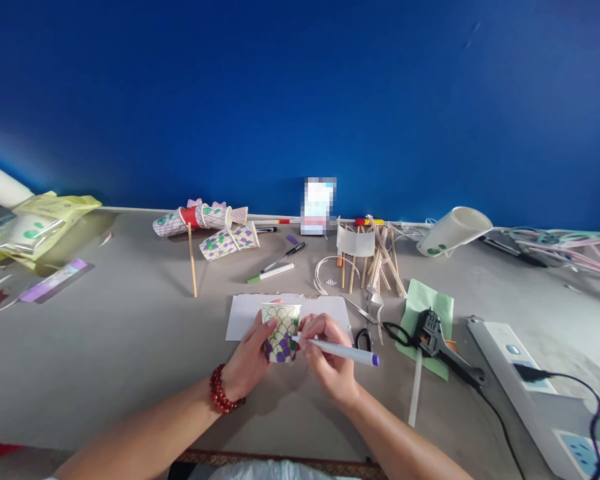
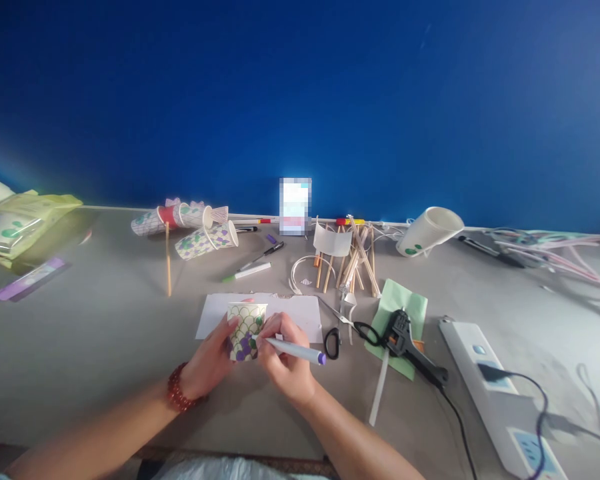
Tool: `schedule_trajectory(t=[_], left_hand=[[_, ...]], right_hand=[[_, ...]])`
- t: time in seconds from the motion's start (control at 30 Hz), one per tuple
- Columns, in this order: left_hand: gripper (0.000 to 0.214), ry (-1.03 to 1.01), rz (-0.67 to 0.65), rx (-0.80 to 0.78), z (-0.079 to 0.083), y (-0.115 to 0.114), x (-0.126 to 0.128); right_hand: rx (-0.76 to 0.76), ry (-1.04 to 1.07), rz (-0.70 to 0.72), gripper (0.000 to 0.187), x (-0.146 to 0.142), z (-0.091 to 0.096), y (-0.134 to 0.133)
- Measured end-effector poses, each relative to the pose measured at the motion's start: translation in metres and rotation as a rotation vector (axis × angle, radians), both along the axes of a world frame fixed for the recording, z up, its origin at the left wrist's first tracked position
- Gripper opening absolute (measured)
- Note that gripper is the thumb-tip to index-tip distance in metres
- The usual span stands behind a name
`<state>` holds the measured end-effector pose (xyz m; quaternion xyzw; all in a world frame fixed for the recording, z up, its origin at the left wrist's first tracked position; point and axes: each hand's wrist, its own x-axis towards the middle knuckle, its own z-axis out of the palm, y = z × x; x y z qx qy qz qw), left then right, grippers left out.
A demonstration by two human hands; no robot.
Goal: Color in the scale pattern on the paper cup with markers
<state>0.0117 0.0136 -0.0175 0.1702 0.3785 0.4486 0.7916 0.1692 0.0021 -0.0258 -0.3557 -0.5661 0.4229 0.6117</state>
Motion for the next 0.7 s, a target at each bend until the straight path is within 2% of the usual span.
schedule_trajectory(t=[0.17,0.7], left_hand=[[0.059,-0.002,0.002,-0.002,-0.0017,-0.0007,-0.0002],[0.071,0.011,-0.012,0.001,-0.0005,-0.0004,-0.0004]], right_hand=[[-0.001,-0.016,-0.008,0.013,-0.0002,0.0014,0.0002],[-0.022,-0.012,-0.031,0.014,-0.0012,0.0018,0.0002]])
